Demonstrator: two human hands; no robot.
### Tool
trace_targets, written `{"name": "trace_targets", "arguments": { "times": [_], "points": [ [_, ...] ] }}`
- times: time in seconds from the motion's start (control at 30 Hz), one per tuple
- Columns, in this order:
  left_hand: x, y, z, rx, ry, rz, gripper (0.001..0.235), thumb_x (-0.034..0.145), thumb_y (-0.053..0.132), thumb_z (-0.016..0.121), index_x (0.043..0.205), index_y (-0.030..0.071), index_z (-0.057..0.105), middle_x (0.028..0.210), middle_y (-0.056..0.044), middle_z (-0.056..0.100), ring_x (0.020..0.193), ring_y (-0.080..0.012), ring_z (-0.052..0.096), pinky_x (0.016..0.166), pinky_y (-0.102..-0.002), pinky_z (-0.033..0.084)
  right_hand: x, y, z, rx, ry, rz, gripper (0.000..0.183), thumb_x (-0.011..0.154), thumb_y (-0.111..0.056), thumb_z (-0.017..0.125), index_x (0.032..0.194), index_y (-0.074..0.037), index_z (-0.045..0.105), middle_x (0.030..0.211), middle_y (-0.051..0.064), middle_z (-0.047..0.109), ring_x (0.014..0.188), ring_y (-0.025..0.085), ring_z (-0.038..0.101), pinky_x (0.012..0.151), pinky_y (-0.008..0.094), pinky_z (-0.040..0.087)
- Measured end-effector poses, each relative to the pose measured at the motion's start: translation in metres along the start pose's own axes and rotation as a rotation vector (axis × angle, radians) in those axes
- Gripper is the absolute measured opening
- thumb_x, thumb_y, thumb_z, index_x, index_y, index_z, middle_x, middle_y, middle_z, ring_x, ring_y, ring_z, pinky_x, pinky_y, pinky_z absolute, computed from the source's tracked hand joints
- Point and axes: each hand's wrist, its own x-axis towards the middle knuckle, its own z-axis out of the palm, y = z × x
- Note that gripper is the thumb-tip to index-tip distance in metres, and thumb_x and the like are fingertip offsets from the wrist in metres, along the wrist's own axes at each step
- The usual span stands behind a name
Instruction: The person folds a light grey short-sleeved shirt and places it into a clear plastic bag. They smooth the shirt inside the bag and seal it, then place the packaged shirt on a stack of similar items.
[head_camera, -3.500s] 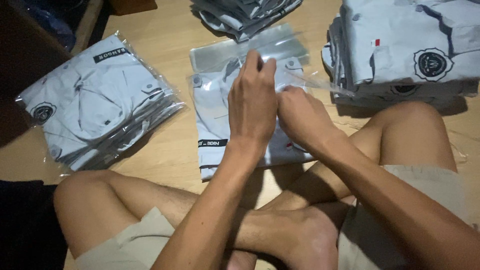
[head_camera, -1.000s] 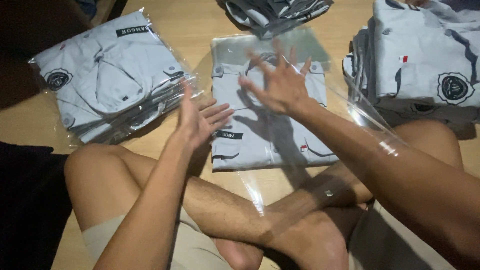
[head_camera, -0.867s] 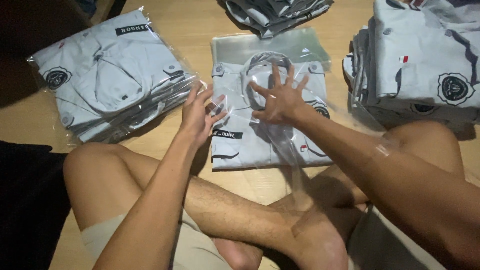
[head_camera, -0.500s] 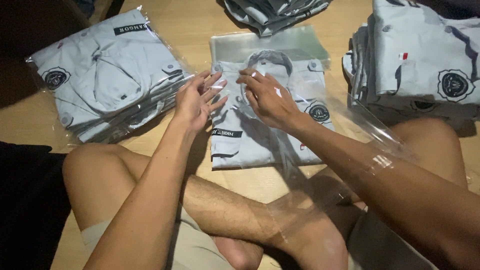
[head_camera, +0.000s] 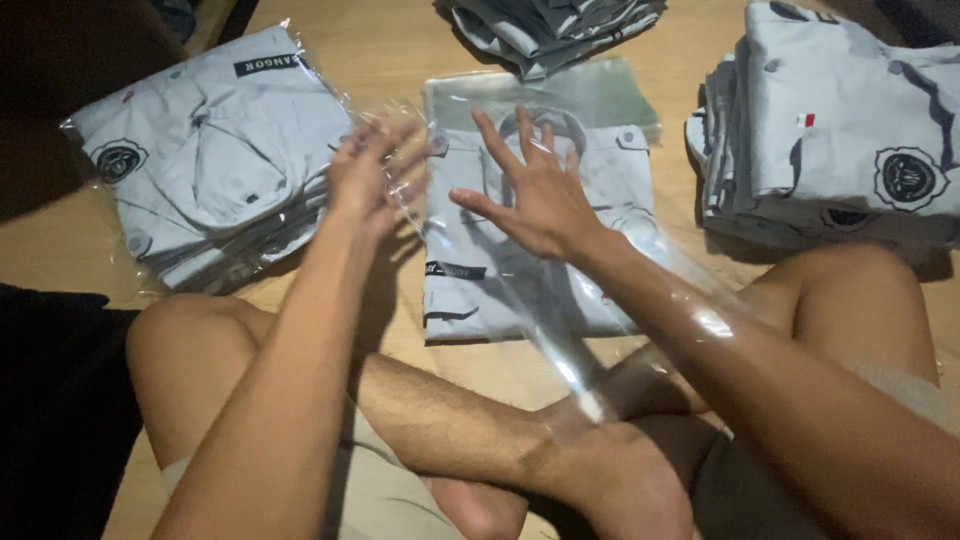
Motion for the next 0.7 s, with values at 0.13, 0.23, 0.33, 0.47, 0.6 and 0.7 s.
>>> {"name": "trace_targets", "arguments": {
  "times": [0.13, 0.23, 0.33, 0.47, 0.6, 0.7],
  "points": [
    [0.006, 0.059, 0.003, -0.105, 0.193, 0.091, 0.043, 0.084, 0.031, 0.073, 0.124, 0.018, 0.061, 0.122, -0.011, 0.079, 0.101, -0.0329, 0.08, 0.078, -0.047, 0.066, -0.023, 0.007, 0.002, 0.144, 0.011, -0.019, 0.067, 0.105, -0.052, 0.029, 0.164, -0.022, 0.014, 0.173, 0.009, 0.001, 0.158, 0.037, 0.017, 0.12, 0.06, 0.026],
    [0.048, 0.079, -0.03, -0.192, 0.112, 0.246, 0.022, 0.089, 0.019, 0.078, 0.107, 0.024, 0.067, 0.118, -0.01, 0.084, 0.095, -0.0308, 0.082, 0.075, -0.047, 0.066, -0.039, 0.012, 0.005, 0.188, 0.095, -0.219, 0.059, 0.109, -0.043, 0.031, 0.16, -0.014, 0.028, 0.172, 0.013, 0.015, 0.153, 0.038, 0.034, 0.11, 0.052, 0.045],
    [0.081, 0.086, -0.061, 0.179, 0.45, 0.272, 0.018, 0.087, 0.034, 0.084, 0.099, 0.025, 0.074, 0.075, 0.004, 0.069, 0.061, -0.0117, 0.065, 0.043, -0.028, 0.046, -0.047, -0.002, 0.003, 0.242, -0.033, -0.106, 0.069, 0.101, -0.057, 0.037, 0.161, -0.028, 0.022, 0.174, 0.008, 0.009, 0.156, 0.037, 0.027, 0.117, 0.062, 0.03],
    [0.09, 0.074, -0.09, 1.102, 0.818, 0.621, 0.107, 0.093, 0.059, 0.096, 0.151, 0.004, 0.026, 0.15, -0.029, 0.046, 0.138, -0.0453, 0.049, 0.115, -0.047, 0.041, -0.031, -0.023, 0.005, 0.212, -0.196, 0.206, 0.087, 0.08, -0.076, 0.045, 0.159, -0.051, 0.017, 0.173, 0.021, -0.004, 0.151, 0.049, 0.021, 0.116, 0.062, 0.024],
    [-0.061, 0.061, 0.008, 1.057, -0.118, 0.939, 0.059, 0.091, 0.018, 0.076, 0.139, 0.016, 0.042, 0.119, -0.007, 0.061, 0.097, -0.0187, 0.061, 0.088, -0.035, 0.048, 0.002, -0.026, 0.026, 0.407, -0.213, 0.226, 0.092, 0.077, -0.075, 0.052, 0.159, -0.051, 0.018, 0.169, 0.029, -0.01, 0.158, 0.042, 0.008, 0.123, 0.048, 0.017],
    [-0.127, 0.058, 0.029, 1.294, -0.407, 0.712, 0.11, 0.063, 0.048, 0.086, 0.154, 0.043, 0.024, 0.149, -0.008, 0.044, 0.124, -0.0269, 0.047, 0.091, -0.044, 0.032, 0.034, -0.011, 0.055, 0.358, -0.156, 0.199, 0.093, 0.08, -0.07, 0.062, 0.159, -0.05, 0.019, 0.167, 0.032, -0.006, 0.152, 0.053, 0.015, 0.123, 0.05, 0.021]
  ]
}}
